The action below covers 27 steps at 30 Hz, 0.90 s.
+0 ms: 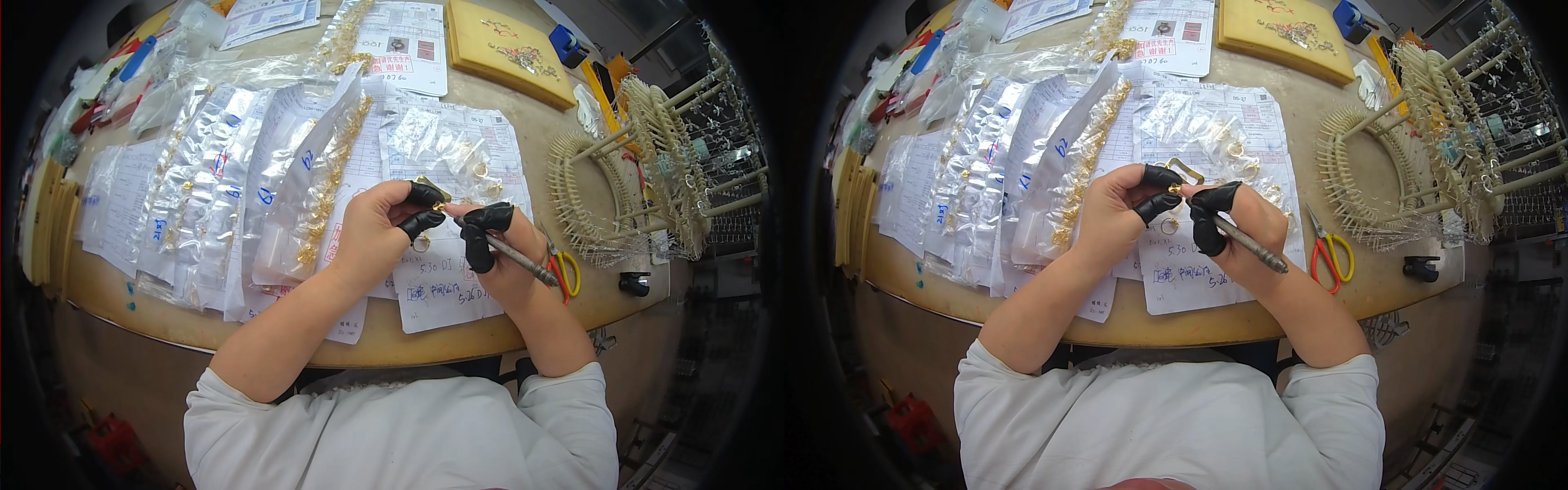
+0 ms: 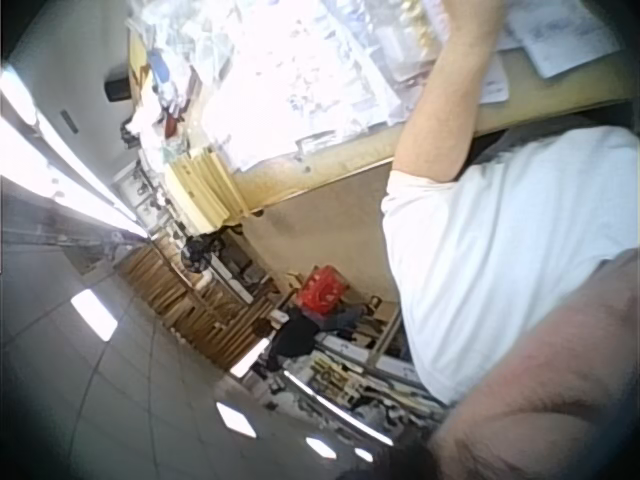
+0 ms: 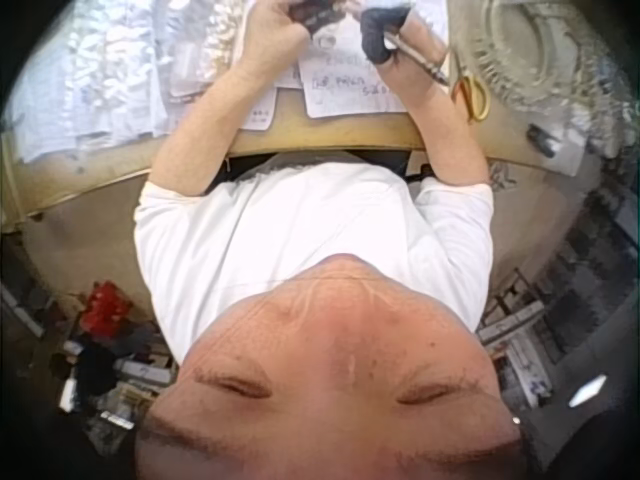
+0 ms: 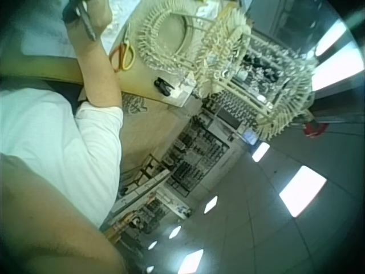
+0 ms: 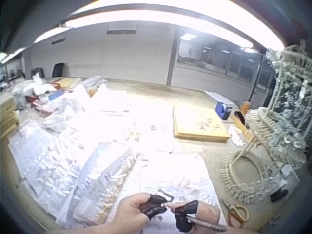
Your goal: The person scrapes small gold components using a handheld tool on a metal holder. Then, the person sets the tool down, sorts through bags of gold pieces and paperwork, and holds up a paper document with attached components.
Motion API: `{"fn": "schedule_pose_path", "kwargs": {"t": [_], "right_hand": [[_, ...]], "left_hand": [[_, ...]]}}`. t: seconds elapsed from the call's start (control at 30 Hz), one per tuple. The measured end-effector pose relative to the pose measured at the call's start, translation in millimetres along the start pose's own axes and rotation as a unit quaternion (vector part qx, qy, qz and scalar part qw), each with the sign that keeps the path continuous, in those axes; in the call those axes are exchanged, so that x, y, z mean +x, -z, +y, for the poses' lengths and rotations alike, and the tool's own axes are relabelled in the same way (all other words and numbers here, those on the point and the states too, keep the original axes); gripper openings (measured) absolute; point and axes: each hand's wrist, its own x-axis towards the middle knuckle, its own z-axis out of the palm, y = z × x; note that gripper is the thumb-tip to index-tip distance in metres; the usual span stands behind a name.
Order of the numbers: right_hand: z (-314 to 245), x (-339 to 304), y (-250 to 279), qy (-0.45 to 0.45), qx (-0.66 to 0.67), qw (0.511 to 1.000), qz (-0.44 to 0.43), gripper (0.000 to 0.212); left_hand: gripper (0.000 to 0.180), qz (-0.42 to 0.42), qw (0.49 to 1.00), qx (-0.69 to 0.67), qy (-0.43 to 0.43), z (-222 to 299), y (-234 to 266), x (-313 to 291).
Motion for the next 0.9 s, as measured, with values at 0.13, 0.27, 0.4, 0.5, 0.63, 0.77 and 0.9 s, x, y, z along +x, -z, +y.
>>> {"fn": "schedule_pose_path", "kwargs": {"t": [0.13, 0.27, 0.4, 0.5, 0.63, 0.77, 0.9], "right_hand": [[0.5, 0.3, 0.9, 0.023, -0.006, 0.999, -0.022, 0.01], [-1.0, -0.5, 0.1, 0.012, -0.013, 1.0, -0.023, 0.009], [-1.4, 0.0, -0.7, 0.016, -0.008, 1.0, -0.02, 0.008], [-4.1, 1.1, -0.7, 0.024, -0.048, 0.998, -0.021, 0.005], [-3.6, 1.3, -0.9, 0.063, -0.066, 0.996, -0.011, 0.013], [1.4, -1.6, -0.5, 0.1, -0.076, 0.992, -0.021, 0.02], [0.7, -0.4, 1.1, 0.109, -0.091, 0.989, -0.042, 0.02]], "left_hand": [[0.019, 0.002, 1.0, 0.003, -0.008, -1.0, 0.0, 0.0], [0.02, -0.01, 1.0, 0.024, 0.006, -3.5, 3.5, 0.4], [0.017, 0.01, 1.0, 0.014, -0.004, -2.1, 0.4, 0.2], [0.017, 0.011, 1.0, 0.019, -0.003, -1.4, 0.7, -0.2], [0.017, 0.007, 1.0, 0.017, 0.002, -0.9, 0.6, -1.0], [0.016, 0.006, 1.0, 0.012, 0.0, -0.5, -0.3, -1.0], [0.016, 0.008, 1.0, 0.013, 0.008, -0.4, -0.1, -1.5]]}}
